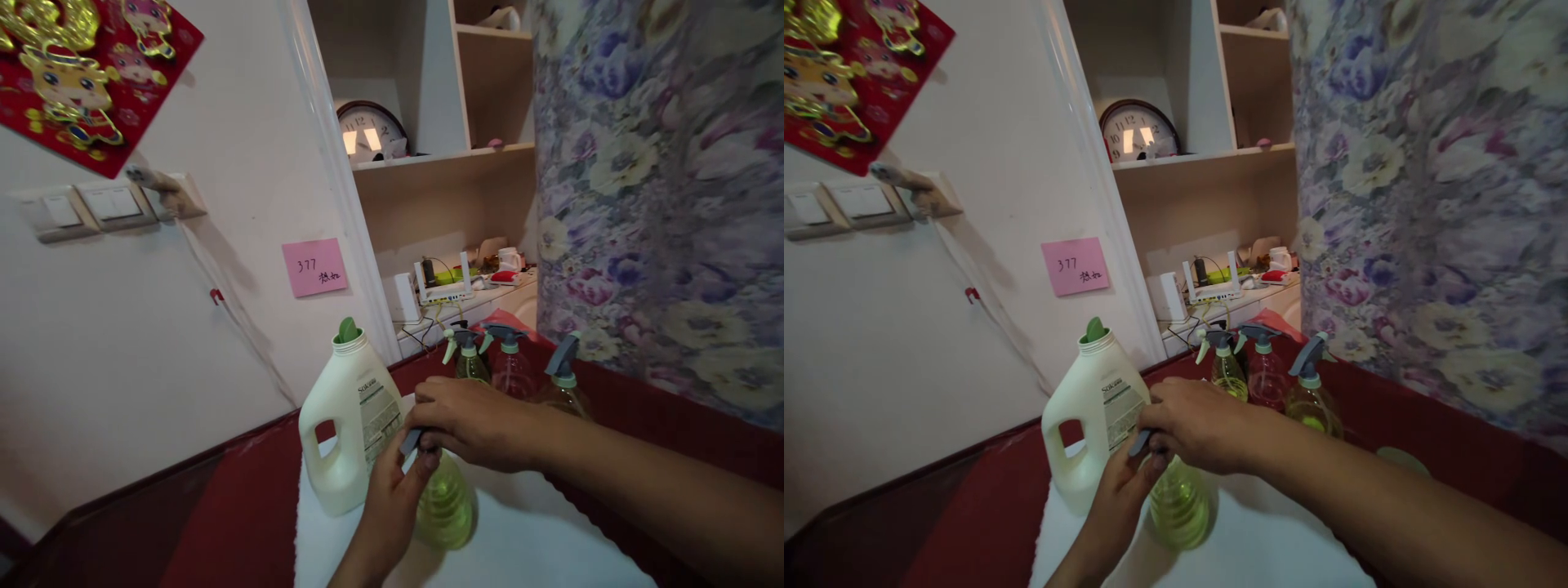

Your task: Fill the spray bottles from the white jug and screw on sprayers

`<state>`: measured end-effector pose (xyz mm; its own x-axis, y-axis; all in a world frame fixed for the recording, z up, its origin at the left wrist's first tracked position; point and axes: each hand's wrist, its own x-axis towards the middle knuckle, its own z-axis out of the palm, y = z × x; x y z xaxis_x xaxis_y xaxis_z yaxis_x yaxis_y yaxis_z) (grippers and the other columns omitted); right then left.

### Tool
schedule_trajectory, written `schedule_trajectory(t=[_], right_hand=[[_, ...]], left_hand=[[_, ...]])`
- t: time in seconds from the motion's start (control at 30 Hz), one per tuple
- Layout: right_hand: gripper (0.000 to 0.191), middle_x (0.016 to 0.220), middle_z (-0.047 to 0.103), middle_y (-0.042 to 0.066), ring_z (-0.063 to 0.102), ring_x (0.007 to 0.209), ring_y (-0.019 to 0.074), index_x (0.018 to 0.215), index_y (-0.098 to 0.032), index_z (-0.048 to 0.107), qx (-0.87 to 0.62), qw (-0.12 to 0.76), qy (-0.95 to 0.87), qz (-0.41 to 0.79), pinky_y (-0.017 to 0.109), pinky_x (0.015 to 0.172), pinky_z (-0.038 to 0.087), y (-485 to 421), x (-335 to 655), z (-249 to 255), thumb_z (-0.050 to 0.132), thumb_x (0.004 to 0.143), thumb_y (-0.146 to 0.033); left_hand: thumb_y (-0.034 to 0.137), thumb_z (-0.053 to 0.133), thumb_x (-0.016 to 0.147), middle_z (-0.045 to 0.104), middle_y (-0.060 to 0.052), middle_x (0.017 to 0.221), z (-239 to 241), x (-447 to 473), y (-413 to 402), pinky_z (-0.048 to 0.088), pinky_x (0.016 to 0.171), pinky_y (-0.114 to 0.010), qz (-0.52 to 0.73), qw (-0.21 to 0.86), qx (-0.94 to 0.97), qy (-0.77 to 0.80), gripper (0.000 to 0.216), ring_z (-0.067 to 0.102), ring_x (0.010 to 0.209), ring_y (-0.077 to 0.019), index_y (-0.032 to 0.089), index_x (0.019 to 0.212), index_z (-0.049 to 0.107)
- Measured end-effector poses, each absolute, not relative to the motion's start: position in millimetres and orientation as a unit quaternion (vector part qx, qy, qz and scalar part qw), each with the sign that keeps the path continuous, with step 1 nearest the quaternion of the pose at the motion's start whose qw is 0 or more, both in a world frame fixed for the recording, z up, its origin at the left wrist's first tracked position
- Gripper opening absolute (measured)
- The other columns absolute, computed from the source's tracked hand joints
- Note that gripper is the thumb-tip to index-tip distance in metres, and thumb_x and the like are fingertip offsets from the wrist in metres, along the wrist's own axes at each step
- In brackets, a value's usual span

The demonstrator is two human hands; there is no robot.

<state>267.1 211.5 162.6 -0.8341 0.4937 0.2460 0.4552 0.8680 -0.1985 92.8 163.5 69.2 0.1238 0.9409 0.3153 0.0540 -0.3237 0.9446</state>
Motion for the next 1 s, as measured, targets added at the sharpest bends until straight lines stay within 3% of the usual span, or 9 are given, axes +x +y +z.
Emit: schedule_trajectory(t=[0.1,0.23,0.37,0.47,0.8,0.9,1.0], right_hand=[[0.014,0.104,0.068,0.007,0.061,0.097,0.0233,0.106,-0.019,0.075,-0.251,0.144,-0.955,0.065,0.030,0.073,0.039,211,268,162,0.066,0.095,-0.019],[0.019,0.105,0.069,0.009,0.061,0.098,0.0238,0.113,-0.018,0.075,-0.257,0.142,-0.953,0.072,0.031,0.074,0.039,210,269,163,0.065,0.097,-0.021],[0.026,0.108,0.069,0.009,0.062,0.100,0.0244,0.123,-0.023,0.073,-0.259,0.142,-0.951,0.087,0.031,0.074,0.039,210,268,164,0.066,0.097,-0.022],[0.025,0.108,0.069,0.009,0.062,0.101,0.0250,0.120,-0.021,0.074,-0.265,0.139,-0.950,0.094,0.031,0.075,0.040,209,268,165,0.066,0.097,-0.021],[0.014,0.103,0.065,0.008,0.061,0.096,0.0237,0.106,-0.017,0.073,-0.258,0.153,-0.950,0.084,0.032,0.077,0.043,213,272,156,0.063,0.097,-0.019],[0.018,0.103,0.065,0.008,0.061,0.098,0.0242,0.110,-0.019,0.074,-0.255,0.161,-0.949,0.095,0.033,0.079,0.045,212,271,156,0.062,0.097,-0.019],[0.022,0.103,0.066,0.008,0.062,0.098,0.0246,0.114,-0.020,0.074,-0.264,0.150,-0.947,0.107,0.034,0.080,0.046,209,270,158,0.061,0.097,-0.018]], left_hand=[[0.045,0.065,0.092,0.073,-0.009,0.122,72,89,163,0.042,0.109,-0.043,0.499,0.461,0.620,0.393,0.034,0.062,0.120,-0.0300,0.020,0.115,0.070],[0.040,0.075,0.083,0.069,-0.009,0.128,73,97,160,0.039,0.111,-0.042,0.537,0.424,0.592,0.425,0.043,0.058,0.127,-0.0302,0.021,0.121,0.065],[0.027,0.081,0.071,0.072,-0.007,0.111,72,107,161,0.045,0.099,-0.040,0.562,0.348,0.567,0.491,0.044,0.063,0.108,-0.0279,0.019,0.111,0.063],[0.028,0.078,0.075,0.072,-0.006,0.103,70,107,162,0.047,0.093,-0.039,0.560,0.327,0.575,0.500,0.034,0.064,0.100,-0.0264,0.018,0.104,0.065],[0.043,0.061,0.093,0.072,-0.010,0.122,68,97,159,0.039,0.110,-0.045,0.520,0.390,0.629,0.427,0.029,0.061,0.119,-0.0293,0.021,0.110,0.071],[0.038,0.069,0.086,0.071,-0.010,0.123,69,103,158,0.040,0.109,-0.043,0.544,0.377,0.610,0.436,0.035,0.060,0.121,-0.0303,0.020,0.117,0.068],[0.029,0.079,0.075,0.072,-0.007,0.110,69,110,159,0.046,0.098,-0.040,0.577,0.362,0.564,0.467,0.040,0.063,0.109,-0.0288,0.019,0.111,0.065]])
